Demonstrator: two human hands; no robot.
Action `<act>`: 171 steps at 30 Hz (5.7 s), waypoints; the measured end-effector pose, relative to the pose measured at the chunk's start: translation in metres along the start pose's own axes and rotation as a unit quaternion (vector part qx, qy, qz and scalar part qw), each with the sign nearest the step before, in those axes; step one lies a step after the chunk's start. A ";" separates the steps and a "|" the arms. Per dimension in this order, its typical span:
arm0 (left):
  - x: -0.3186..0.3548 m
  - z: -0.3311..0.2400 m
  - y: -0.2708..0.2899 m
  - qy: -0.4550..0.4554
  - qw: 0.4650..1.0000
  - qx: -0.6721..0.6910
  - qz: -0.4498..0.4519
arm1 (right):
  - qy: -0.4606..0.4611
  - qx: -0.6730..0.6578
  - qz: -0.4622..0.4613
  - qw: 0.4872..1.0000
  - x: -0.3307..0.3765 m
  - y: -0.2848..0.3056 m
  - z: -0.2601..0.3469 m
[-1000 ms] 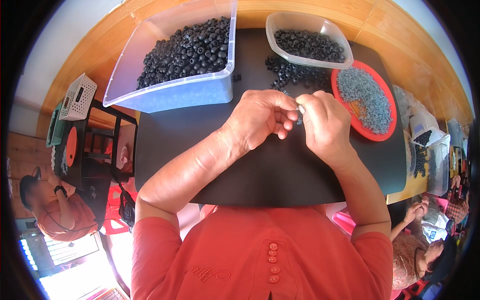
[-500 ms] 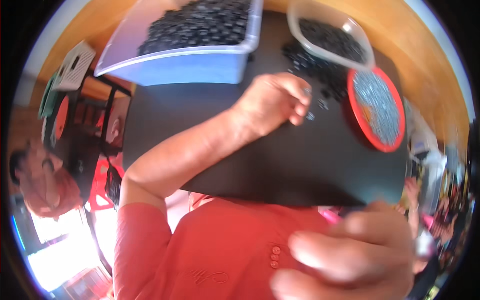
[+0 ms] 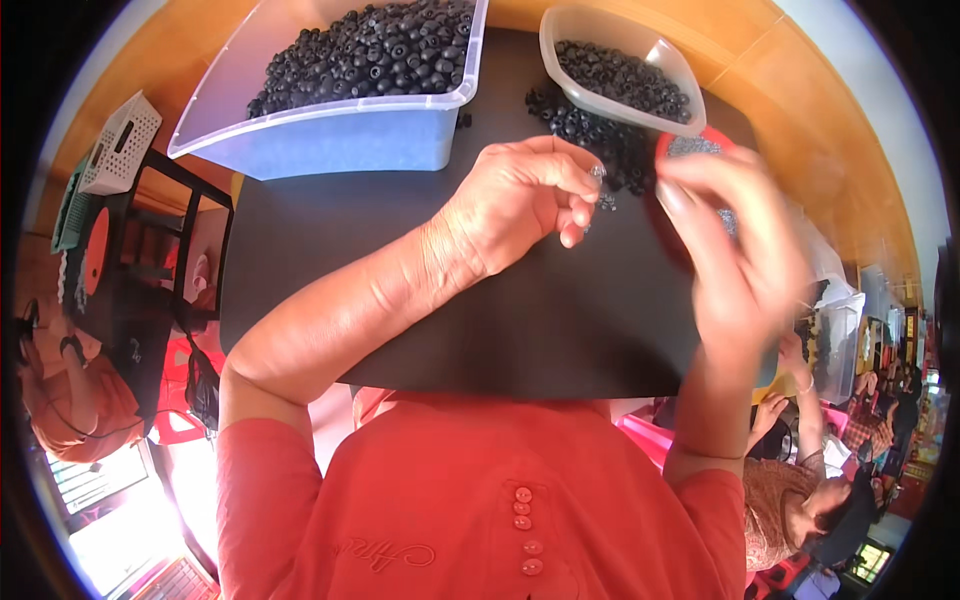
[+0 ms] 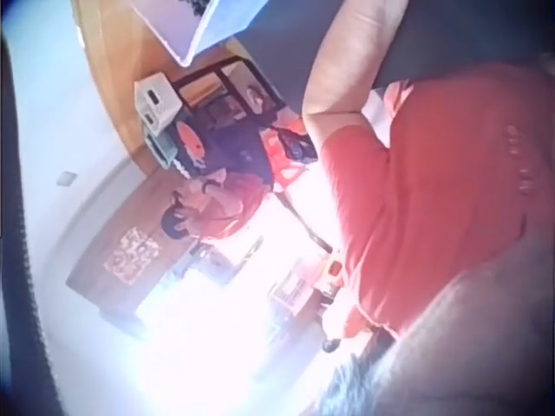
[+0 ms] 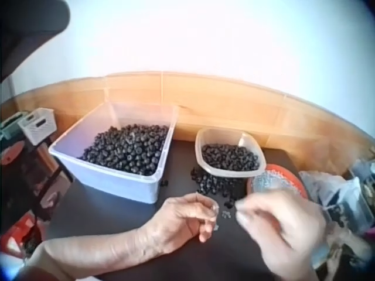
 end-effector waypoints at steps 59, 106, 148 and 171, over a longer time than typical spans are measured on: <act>0.009 -0.007 -0.001 -0.077 0.952 -0.288 -0.068 | 0.064 -0.031 0.053 0.996 0.021 -0.042 -0.070; 0.020 -0.016 -0.009 -0.523 0.631 -0.571 0.038 | -0.264 -0.202 0.088 0.939 0.044 -0.068 -0.087; 0.009 -0.026 -0.005 -0.357 0.743 -0.563 -0.049 | -0.222 -0.147 0.076 0.961 0.039 -0.065 -0.102; 0.004 -0.014 0.002 -0.224 0.791 -0.565 -0.075 | -0.033 0.123 0.056 0.990 0.043 -0.068 -0.082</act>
Point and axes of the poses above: each hand's wrist, its own x-axis away from the middle knuckle, its own y-axis out of the back of the hand, z = x × y, the point moved 5 cm from there along -x, towards the middle knuckle, and after that the axes turned 3 degrees about -z, right-handed, at the moved point
